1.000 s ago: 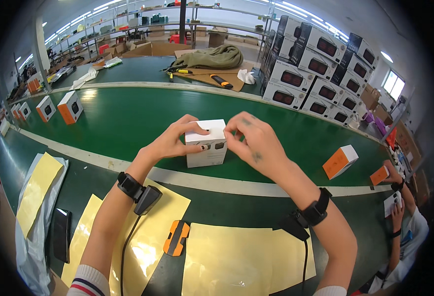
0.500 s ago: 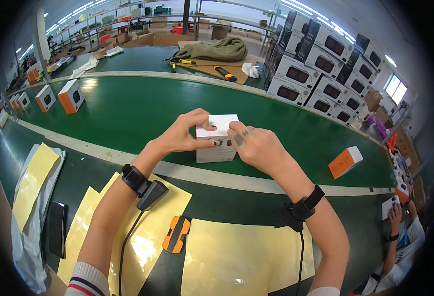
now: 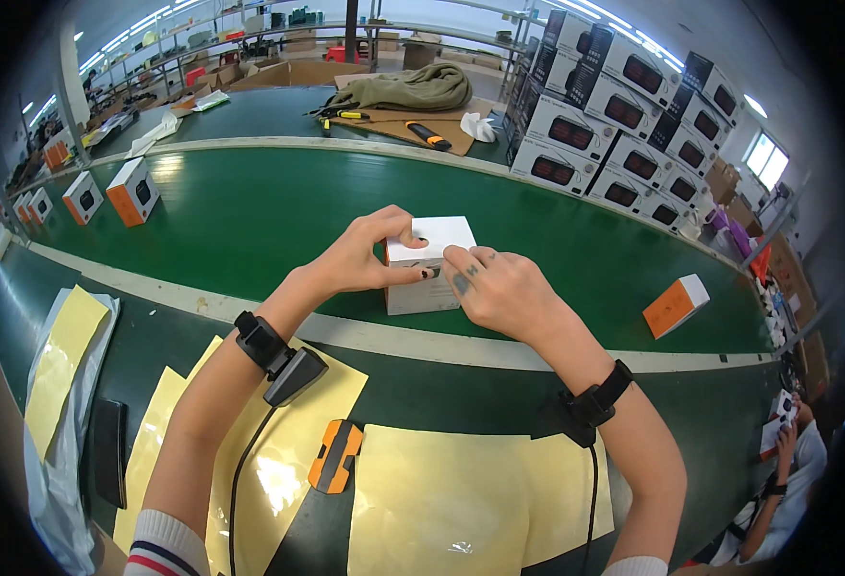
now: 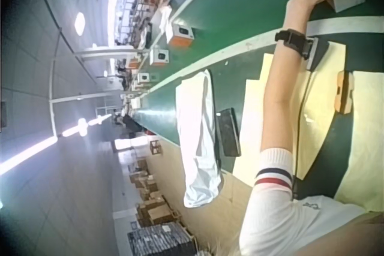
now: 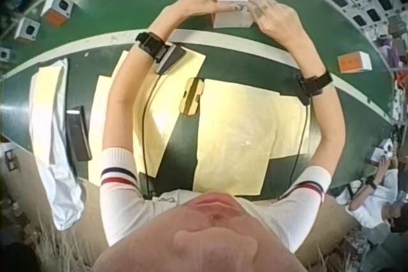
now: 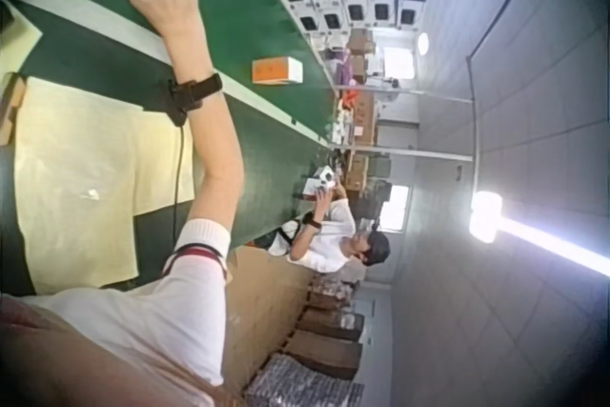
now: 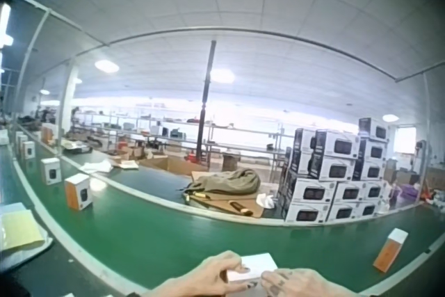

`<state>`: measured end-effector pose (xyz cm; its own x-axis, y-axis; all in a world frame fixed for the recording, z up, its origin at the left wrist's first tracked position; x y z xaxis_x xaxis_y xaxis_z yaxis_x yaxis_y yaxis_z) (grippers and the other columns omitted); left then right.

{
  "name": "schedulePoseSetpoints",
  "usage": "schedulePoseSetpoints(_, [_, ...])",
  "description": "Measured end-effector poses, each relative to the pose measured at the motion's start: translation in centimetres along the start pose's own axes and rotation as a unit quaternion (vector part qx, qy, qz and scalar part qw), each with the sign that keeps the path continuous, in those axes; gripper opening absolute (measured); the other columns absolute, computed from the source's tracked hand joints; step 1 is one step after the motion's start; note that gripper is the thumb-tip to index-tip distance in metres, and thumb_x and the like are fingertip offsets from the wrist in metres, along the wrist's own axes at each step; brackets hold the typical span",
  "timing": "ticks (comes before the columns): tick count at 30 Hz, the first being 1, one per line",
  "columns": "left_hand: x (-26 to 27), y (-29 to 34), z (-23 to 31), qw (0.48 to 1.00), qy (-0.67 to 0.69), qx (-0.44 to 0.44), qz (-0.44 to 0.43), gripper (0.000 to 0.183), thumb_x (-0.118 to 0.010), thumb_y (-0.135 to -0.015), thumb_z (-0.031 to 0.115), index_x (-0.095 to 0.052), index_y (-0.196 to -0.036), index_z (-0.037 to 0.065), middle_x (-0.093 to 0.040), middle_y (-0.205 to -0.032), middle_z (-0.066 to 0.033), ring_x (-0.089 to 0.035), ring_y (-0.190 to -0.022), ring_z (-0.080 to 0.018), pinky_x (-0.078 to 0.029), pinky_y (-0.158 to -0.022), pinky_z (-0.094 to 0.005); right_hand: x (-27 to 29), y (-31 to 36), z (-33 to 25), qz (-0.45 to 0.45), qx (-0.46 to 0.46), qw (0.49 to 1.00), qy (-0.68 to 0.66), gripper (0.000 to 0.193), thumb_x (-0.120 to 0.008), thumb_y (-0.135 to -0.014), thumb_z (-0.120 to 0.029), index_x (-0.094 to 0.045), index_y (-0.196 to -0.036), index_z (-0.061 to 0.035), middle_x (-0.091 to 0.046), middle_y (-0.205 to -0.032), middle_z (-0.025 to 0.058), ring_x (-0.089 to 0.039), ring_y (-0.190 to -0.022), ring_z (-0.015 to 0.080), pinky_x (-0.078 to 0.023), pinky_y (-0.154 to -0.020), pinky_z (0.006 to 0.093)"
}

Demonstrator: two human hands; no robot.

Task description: Apply adhesive labels or protective films onto small white electronic or consumer product boxes on an assembly line.

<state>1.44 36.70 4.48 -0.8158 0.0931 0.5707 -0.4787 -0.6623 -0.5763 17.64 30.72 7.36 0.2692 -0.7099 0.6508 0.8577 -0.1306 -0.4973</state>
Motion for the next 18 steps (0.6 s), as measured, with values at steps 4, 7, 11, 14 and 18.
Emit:
schedulePoseSetpoints(4, [-0.5, -0.3, 0.1, 1.0, -0.007, 0.0, -0.001, 0.036, -0.079, -0.068, 0.021, -0.051, -0.083, 0.003, -0.055, -0.092, -0.0108, -0.056, -0.084, -0.026, -0.045, -0.075, -0.0328, 0.2, 0.5, 0.0, -0.017, 0.007, 1.0, 0.014, 0.018, -0.064, -0.067, -0.009, -0.062, -0.084, -0.0016, -0.056, -0.095, 0.0038, -0.063, -0.079, 0.019, -0.052, -0.056, 0.0267])
schedulePoseSetpoints(7, [-0.9, -0.5, -0.1, 1.0, 0.001, 0.005, -0.004, 0.036, -0.079, -0.068, 0.021, -0.052, -0.084, 0.003, -0.055, -0.092, -0.0111, -0.056, -0.085, -0.0265, -0.045, -0.075, -0.033, 0.3, 1.0, 0.0, -0.027, 0.016, 0.999, 0.024, 0.019, -0.064, -0.067, -0.01, -0.063, -0.085, -0.0035, -0.057, -0.095, 0.003, -0.063, -0.081, 0.0196, -0.053, -0.058, 0.0276])
schedulePoseSetpoints(11, [-1.2, -0.8, 0.1, 1.0, -0.011, -0.022, 0.008, 0.036, -0.079, -0.068, 0.02, -0.053, -0.085, 0.003, -0.055, -0.093, -0.0113, -0.057, -0.085, -0.0269, -0.045, -0.076, -0.0332, 1.5, 1.4, 0.2, -0.006, 0.006, 1.0, 0.0, 0.018, -0.064, -0.071, -0.011, -0.063, -0.089, -0.0088, -0.057, -0.096, 0.0033, -0.062, -0.084, 0.019, -0.053, -0.061, 0.0302])
schedulePoseSetpoints(14, [-1.5, -1.0, 0.2, 1.0, -0.013, -0.023, 0.01, 0.036, -0.08, -0.067, 0.02, -0.054, -0.085, 0.003, -0.055, -0.092, -0.0112, -0.057, -0.085, -0.027, -0.046, -0.076, -0.0332, 2.1, 1.8, 1.2, 0.027, -0.125, 0.989, -0.07, 0.014, -0.065, -0.076, -0.013, -0.065, -0.09, -0.0128, -0.058, -0.095, 0.0026, -0.06, -0.083, 0.0185, -0.051, -0.064, 0.0315])
schedulePoseSetpoints(18, [-1.8, -1.1, 0.2, 1.0, -0.009, -0.013, 0.004, 0.036, -0.079, -0.067, 0.02, -0.054, -0.086, 0.003, -0.056, -0.092, -0.0113, -0.057, -0.085, -0.0273, -0.046, -0.076, -0.0333, 1.2, 0.8, 2.4, 0.06, -0.26, 0.946, -0.183, 0.011, -0.068, -0.079, -0.016, -0.069, -0.09, -0.016, -0.059, -0.092, -0.0003, -0.058, -0.078, 0.0184, -0.049, -0.063, 0.0303])
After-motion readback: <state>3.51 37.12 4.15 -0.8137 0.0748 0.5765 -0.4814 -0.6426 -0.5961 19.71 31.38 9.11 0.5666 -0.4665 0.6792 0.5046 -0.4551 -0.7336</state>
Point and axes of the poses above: each hand's wrist, its own y-axis away from the middle knuckle, its own x-axis out of the back of the hand, z = x × y, the point moved 5 cm from there along -y, towards the middle knuckle
